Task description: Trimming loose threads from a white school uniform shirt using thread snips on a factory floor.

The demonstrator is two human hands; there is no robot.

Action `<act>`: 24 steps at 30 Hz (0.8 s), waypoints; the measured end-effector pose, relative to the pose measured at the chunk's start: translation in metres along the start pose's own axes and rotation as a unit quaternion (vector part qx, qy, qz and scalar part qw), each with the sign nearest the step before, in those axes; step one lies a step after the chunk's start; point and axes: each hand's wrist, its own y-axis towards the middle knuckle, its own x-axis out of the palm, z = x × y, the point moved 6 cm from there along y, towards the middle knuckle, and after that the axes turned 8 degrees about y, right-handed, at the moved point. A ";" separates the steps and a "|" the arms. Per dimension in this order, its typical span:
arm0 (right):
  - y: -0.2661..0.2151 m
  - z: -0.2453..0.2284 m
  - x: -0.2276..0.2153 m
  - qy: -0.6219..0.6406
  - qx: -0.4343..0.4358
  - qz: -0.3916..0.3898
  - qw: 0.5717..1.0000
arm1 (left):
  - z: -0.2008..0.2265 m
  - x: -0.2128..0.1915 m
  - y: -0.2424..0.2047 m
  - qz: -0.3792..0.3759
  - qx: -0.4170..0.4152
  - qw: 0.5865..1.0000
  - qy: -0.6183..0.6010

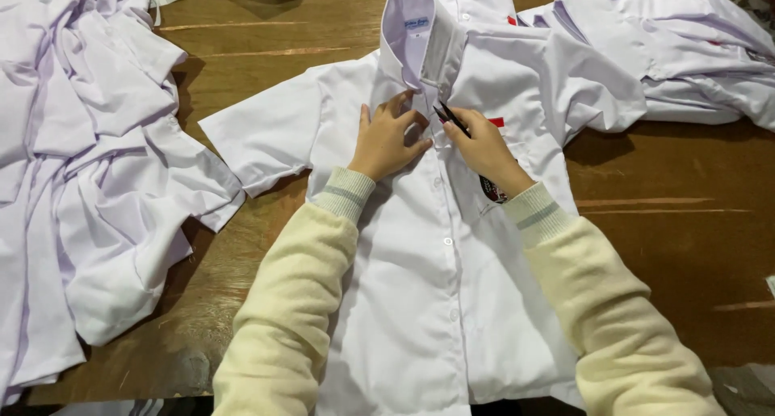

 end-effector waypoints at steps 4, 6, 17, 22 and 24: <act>-0.005 -0.009 -0.005 -0.023 -0.017 -0.017 0.999 | 0.003 -0.004 -0.004 0.009 -0.013 1.000 -0.027; -0.008 -0.015 -0.007 -0.032 -0.012 -0.011 0.999 | 0.002 -0.002 -0.003 0.013 -0.016 0.999 -0.047; -0.009 -0.030 -0.018 -0.085 -0.027 -0.018 0.996 | 0.003 -0.007 -0.003 0.043 -0.037 0.993 -0.107; -0.009 -0.036 -0.019 -0.108 -0.016 -0.026 0.994 | 0.001 -0.008 -0.004 0.067 -0.022 0.992 -0.108; -0.010 -0.036 -0.020 -0.109 -0.025 -0.027 0.993 | 0.000 -0.002 -0.003 0.080 -0.006 0.993 -0.087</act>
